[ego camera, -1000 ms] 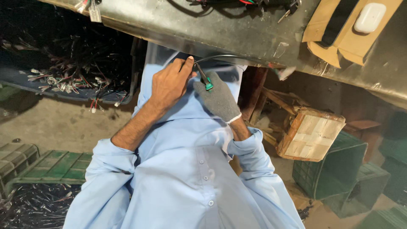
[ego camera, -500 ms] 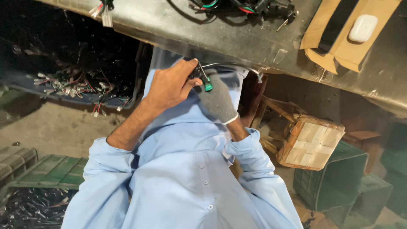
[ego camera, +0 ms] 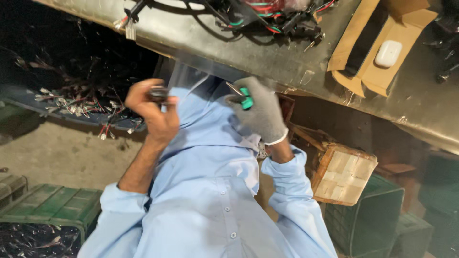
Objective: The person sits at a workbench attaching connectors to the ends of black cables, twisting exposed wire strands and pressing them into connector housings by hand, occasionally using pliers. Finished harnesses are placed on the bench with a growing pile of completed cables.
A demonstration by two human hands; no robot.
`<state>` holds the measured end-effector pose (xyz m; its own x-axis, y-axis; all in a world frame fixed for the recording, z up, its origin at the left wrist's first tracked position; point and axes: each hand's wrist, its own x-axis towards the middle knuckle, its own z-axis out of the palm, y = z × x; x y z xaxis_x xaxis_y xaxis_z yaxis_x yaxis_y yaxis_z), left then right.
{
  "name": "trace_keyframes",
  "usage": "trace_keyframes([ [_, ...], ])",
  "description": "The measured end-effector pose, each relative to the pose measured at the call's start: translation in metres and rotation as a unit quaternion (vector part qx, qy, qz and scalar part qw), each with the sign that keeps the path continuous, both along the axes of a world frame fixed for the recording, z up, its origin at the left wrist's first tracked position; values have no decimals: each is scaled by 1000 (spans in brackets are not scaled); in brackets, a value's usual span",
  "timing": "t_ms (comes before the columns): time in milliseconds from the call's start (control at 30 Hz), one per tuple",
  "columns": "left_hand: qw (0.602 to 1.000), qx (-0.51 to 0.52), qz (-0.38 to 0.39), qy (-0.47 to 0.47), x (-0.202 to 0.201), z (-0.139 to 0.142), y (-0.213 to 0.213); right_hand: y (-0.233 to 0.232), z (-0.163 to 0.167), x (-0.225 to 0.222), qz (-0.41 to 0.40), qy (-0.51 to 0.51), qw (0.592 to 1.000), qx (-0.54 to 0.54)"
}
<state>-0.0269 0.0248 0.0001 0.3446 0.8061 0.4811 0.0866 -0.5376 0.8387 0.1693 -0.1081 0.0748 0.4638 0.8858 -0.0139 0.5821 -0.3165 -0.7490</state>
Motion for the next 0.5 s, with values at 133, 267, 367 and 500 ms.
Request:
trace_keyframes([
  [133,953,-287,95,25,-21,-12,20,9,9,44,-11,-314,948,53],
  [267,970,-130,100,177,-31,-6,35,18,-2,71,-44,-329,940,72],
  [367,980,30,81,180,-8,20,56,17,-12,73,-49,-350,930,97],
  [500,958,249,-57,129,62,66,106,14,-20,70,-61,-342,932,103],
])
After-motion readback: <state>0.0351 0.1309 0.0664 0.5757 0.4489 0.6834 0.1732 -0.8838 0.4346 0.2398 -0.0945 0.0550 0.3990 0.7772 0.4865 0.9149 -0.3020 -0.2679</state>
